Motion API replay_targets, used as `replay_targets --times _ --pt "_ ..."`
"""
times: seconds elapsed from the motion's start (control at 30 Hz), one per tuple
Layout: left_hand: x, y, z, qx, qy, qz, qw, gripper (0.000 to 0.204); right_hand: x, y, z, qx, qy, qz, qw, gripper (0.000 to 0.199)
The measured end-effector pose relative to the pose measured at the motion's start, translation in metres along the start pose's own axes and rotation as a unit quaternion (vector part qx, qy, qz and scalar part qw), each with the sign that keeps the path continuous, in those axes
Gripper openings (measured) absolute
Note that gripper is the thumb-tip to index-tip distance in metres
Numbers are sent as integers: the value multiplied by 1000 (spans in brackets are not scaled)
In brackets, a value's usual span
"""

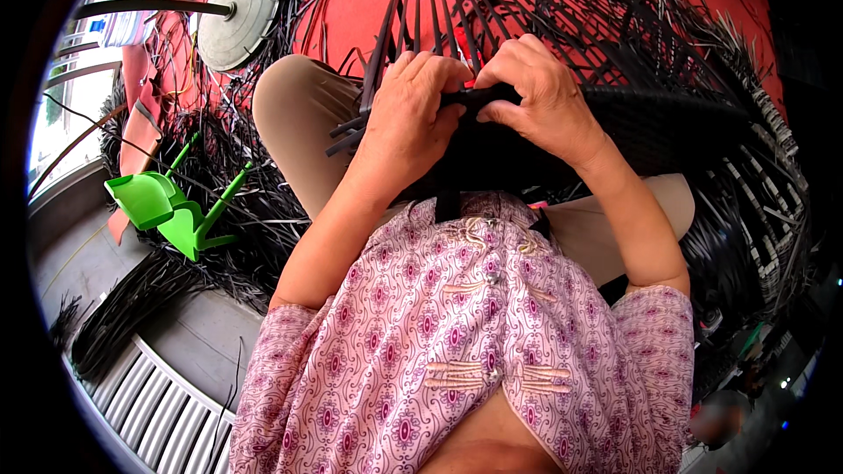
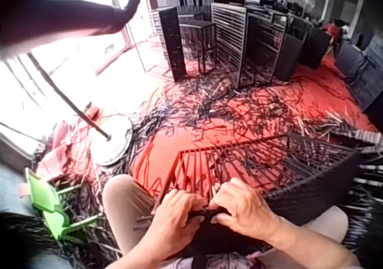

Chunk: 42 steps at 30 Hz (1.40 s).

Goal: The person sits on the floor and weaves black synthetic strips into a rectangular furniture frame. They interlace the strips by hand, pulling them through the existing weave to build up the surface of the item.

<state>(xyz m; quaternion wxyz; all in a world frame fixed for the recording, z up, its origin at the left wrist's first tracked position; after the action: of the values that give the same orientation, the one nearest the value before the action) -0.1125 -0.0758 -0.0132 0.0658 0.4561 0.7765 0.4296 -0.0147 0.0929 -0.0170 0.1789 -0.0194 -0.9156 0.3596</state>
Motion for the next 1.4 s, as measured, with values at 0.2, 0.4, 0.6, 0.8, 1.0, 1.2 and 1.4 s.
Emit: replay_targets --times 0.2,0.4,0.6,0.8,1.0,1.2,1.4 --pt "-3 -3 0 14 7 58 998 39 -14 -2 -3 -43 23 -37 998 38" --pt "8 10 6 34 -23 44 998 47 -19 23 -48 -124 -51 14 991 40" --pt "14 20 37 60 -28 67 996 49 -13 31 -45 -21 -72 104 992 34" --pt "15 22 40 41 -5 77 996 45 -14 38 -42 1 -54 5 999 35" --pt "13 22 42 23 23 68 997 41 -9 30 -41 27 -89 122 988 31" --pt "6 23 43 50 43 125 990 43 -31 19 -34 -60 85 -7 995 32" --pt "3 20 45 42 49 112 992 53 -51 20 -37 -112 134 -20 984 37"
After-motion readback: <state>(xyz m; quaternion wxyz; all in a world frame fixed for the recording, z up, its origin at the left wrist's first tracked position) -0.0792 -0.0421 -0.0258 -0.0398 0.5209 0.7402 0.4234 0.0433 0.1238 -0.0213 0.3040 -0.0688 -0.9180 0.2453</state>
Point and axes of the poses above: each hand's wrist, its own x-axis towards the middle knuckle, its own z-axis out of the palm, y = z × x, the point moved 2 cm from there along x, towards the middle knuckle, and after that the axes turned 8 degrees about y, right-handed, at the moved point
